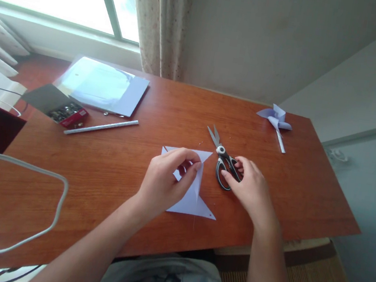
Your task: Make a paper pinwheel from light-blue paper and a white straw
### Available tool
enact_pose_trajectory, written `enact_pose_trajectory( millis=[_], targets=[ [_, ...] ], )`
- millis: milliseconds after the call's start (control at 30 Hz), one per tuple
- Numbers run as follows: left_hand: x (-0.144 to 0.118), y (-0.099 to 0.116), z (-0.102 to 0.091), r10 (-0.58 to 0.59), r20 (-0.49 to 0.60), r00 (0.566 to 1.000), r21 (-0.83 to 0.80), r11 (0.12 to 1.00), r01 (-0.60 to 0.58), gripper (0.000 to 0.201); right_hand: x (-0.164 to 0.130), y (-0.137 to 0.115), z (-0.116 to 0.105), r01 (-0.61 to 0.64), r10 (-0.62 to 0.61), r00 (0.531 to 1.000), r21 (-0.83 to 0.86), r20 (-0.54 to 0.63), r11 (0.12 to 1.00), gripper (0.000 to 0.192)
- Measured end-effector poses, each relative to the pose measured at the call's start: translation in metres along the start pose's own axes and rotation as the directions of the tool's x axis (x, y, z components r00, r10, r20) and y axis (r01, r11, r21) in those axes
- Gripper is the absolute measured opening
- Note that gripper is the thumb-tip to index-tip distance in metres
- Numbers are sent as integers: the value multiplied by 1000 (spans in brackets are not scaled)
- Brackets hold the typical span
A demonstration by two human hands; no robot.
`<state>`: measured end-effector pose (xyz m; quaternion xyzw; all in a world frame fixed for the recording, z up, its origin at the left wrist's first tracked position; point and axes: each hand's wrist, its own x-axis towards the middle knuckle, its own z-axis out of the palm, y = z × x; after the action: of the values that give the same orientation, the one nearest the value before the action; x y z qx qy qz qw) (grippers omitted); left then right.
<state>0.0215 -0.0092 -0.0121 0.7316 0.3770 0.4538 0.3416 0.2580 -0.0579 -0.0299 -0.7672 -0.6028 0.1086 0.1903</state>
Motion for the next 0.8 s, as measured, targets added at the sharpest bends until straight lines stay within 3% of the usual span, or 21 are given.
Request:
enact_pose_trajectory(
  millis=[100, 200, 267, 367, 467, 533, 600, 667, 800],
  targets=[
    [0, 0, 0, -17, 10, 1000, 8, 1000, 17, 7, -6, -7, 5, 15, -12, 999, -110, 30, 994, 46],
    [1, 0, -1, -26, 18, 999, 4, 1000, 26, 8, -7, -14, 5, -16, 20, 999, -132, 26, 991, 37],
    [1, -1, -1, -27, 16, 1000, -2, 1000, 27, 8, -6, -14, 1, -48, 49, 998, -56, 26, 997, 31],
    [0, -2, -1, -34, 10, 999, -25, 999, 34, 8, -7, -6, -6, -92, 83, 995, 193, 56, 977, 34],
    [-1, -2, -1, -51, 6, 999, -58, 997, 51, 8, -15, -2, -14, -134, 100, 991, 558, 90, 819, 45],
    [-1, -2, -2, -64, 7, 998, -84, 994, 64, 8, -23, -4, -20, -147, 92, 989, 792, 115, 593, 50],
    [-2, -2, -2, -81, 15, 997, -117, 990, 82, 7, -29, -10, -27, -144, 38, 989, 885, 142, 442, 58],
    [-2, -2, -2, -106, 22, 994, -151, 983, 108, 8, -33, -18, -32, -169, -33, 980, 900, 198, 402, 69],
    [-2, -4, -3, -144, 35, 989, -206, 967, 148, 8, -36, -31, -37, -137, -149, 959, 856, 240, 498, 74]
  ],
)
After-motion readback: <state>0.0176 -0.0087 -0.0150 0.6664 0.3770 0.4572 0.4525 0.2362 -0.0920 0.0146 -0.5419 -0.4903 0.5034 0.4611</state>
